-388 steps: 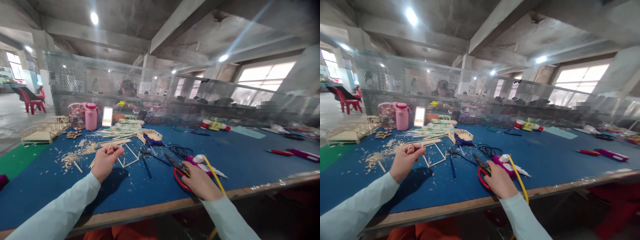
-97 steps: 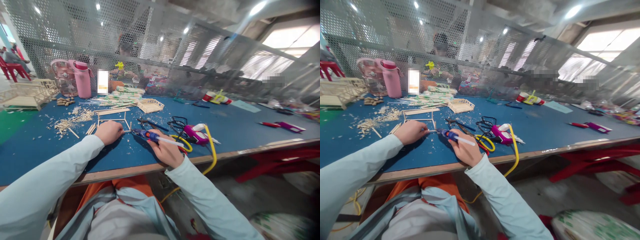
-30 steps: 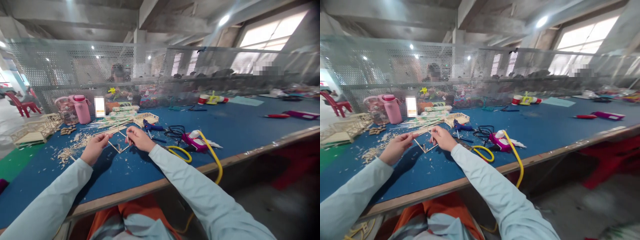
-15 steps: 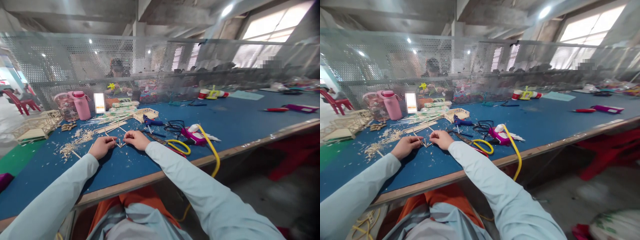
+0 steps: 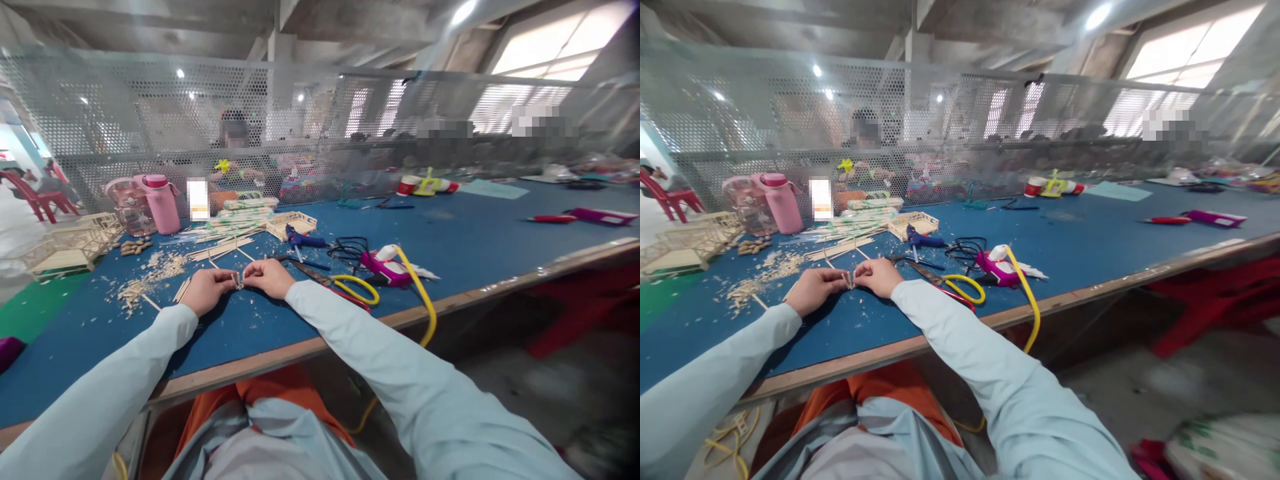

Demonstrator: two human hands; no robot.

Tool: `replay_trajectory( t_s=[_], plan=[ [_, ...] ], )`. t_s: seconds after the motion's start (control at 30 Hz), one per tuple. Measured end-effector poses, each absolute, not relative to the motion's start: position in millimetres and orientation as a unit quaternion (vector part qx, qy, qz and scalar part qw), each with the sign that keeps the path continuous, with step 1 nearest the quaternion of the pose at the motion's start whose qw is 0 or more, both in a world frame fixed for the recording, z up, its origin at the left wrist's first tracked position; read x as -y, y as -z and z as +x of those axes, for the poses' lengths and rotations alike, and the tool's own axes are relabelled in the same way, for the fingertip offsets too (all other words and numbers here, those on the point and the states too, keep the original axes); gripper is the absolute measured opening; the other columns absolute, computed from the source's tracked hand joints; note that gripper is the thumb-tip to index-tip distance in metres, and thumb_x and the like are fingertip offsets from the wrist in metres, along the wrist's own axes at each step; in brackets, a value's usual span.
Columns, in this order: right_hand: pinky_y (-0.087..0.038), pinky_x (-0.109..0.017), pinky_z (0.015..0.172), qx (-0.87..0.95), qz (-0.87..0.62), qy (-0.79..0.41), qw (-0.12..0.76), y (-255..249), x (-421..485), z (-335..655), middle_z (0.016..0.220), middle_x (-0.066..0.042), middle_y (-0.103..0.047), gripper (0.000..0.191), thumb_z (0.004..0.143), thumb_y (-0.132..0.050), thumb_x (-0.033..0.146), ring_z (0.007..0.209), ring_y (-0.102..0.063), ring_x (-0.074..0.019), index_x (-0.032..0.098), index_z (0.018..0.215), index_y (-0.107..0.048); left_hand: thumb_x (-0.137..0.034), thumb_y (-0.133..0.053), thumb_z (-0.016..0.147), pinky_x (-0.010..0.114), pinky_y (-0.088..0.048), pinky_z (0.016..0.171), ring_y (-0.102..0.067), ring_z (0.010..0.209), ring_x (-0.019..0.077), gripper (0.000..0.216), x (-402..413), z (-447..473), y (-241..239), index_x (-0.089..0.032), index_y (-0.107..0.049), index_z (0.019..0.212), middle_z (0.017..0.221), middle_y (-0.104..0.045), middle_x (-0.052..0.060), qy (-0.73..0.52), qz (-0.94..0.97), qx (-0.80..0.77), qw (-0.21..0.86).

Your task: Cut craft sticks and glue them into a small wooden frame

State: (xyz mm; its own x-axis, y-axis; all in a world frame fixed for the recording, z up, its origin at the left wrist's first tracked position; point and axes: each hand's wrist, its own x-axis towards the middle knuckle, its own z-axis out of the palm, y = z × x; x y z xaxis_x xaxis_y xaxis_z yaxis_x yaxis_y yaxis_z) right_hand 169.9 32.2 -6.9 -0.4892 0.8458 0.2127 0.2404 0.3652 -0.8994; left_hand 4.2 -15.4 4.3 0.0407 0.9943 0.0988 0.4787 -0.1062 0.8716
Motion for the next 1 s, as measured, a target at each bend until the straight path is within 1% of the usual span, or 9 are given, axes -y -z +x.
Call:
replay_trajectory(
  t_s=[0.2,0.43,0.5,0.6,0.67,0.73,0.8,0.9,1.0],
  plan=[
    [-0.044,-0.022,0.061,0.751,-0.371,-0.418,0.352,6.9,-32.2,168.6,0.058,0.001,-0.062,0.004,0.063,-0.064,0.016,0.057,-0.056,-0.0099,0.014,0.065,-0.062,-0.028,-0.064,0.062,0.023,-0.046,0.059,-0.059,0.060,0.0137,0.028,13.2,4.2,-2.0,-0.019,-0.071,0.087,0.069,-0.070,0.000,-0.395,0.627,-0.599,0.303],
    [-0.043,-0.022,0.062,0.756,-0.365,-0.410,0.356,7.7,-32.8,168.0,0.061,0.001,-0.063,0.005,0.063,-0.065,0.017,0.056,-0.054,-0.0091,0.013,0.066,-0.063,-0.032,-0.065,0.060,0.026,-0.046,0.062,-0.058,0.060,0.0147,0.032,11.6,5.6,0.2,-0.015,-0.071,0.087,0.071,-0.070,0.003,-0.405,0.634,-0.574,0.322],
    [-0.043,-0.022,0.062,0.757,-0.371,-0.403,0.355,7.4,-32.1,167.7,0.062,0.001,-0.064,0.005,0.063,-0.064,0.017,0.057,-0.055,-0.0095,0.013,0.067,-0.064,-0.034,-0.067,0.058,0.027,-0.047,0.061,-0.059,0.060,0.0151,0.041,11.5,6.2,1.2,-0.014,-0.068,0.094,0.070,-0.070,0.004,-0.419,0.627,-0.566,0.333],
    [-0.044,-0.023,0.064,0.766,-0.376,-0.390,0.345,6.0,-30.7,167.5,0.065,0.000,-0.067,0.006,0.064,-0.064,0.016,0.061,-0.058,-0.0113,0.014,0.068,-0.066,-0.035,-0.070,0.055,0.027,-0.046,0.059,-0.058,0.058,0.0144,0.063,11.4,7.2,2.4,-0.010,-0.057,0.112,0.067,-0.068,0.003,-0.450,0.612,-0.538,0.366],
    [-0.044,-0.023,0.065,0.779,-0.376,-0.374,0.333,4.8,-29.9,167.6,0.067,-0.001,-0.068,0.007,0.065,-0.063,0.017,0.064,-0.060,-0.0128,0.014,0.069,-0.068,-0.035,-0.072,0.053,0.027,-0.046,0.058,-0.058,0.057,0.0138,0.069,11.3,7.6,3.0,-0.010,-0.053,0.115,0.066,-0.067,0.003,-0.461,0.604,-0.525,0.385],
    [-0.044,-0.023,0.066,0.791,-0.378,-0.356,0.325,3.6,-29.3,167.7,0.069,-0.001,-0.069,0.009,0.066,-0.063,0.019,0.066,-0.061,-0.0138,0.015,0.070,-0.070,-0.036,-0.073,0.052,0.027,-0.046,0.057,-0.058,0.057,0.0140,0.064,11.1,7.8,3.3,-0.010,-0.056,0.107,0.065,-0.067,0.003,-0.462,0.598,-0.523,0.395],
    [-0.044,-0.023,0.065,0.795,-0.383,-0.344,0.321,2.9,-29.0,167.9,0.070,-0.002,-0.070,0.010,0.067,-0.063,0.020,0.067,-0.062,-0.0142,0.015,0.072,-0.070,-0.037,-0.073,0.050,0.027,-0.046,0.058,-0.059,0.059,0.0147,0.052,10.7,7.8,3.5,-0.011,-0.060,0.093,0.065,-0.067,0.004,-0.460,0.593,-0.529,0.395],
    [-0.044,-0.022,0.066,0.801,-0.386,-0.329,0.319,2.9,-29.0,168.3,0.073,-0.003,-0.070,0.014,0.068,-0.063,0.023,0.069,-0.063,-0.0146,0.014,0.075,-0.071,-0.040,-0.073,0.050,0.026,-0.046,0.057,-0.059,0.059,0.0149,0.039,10.0,7.7,4.0,-0.013,-0.060,0.075,0.064,-0.066,0.004,-0.453,0.596,-0.535,0.390],
    [-0.044,-0.022,0.067,0.811,-0.385,-0.305,0.317,4.0,-29.8,168.7,0.074,-0.004,-0.071,0.015,0.069,-0.063,0.024,0.070,-0.063,-0.0149,0.013,0.076,-0.071,-0.039,-0.071,0.051,0.026,-0.045,0.056,-0.059,0.059,0.0146,0.035,9.4,7.7,4.5,-0.014,-0.060,0.072,0.064,-0.066,0.004,-0.448,0.602,-0.538,0.385]
  ],
)
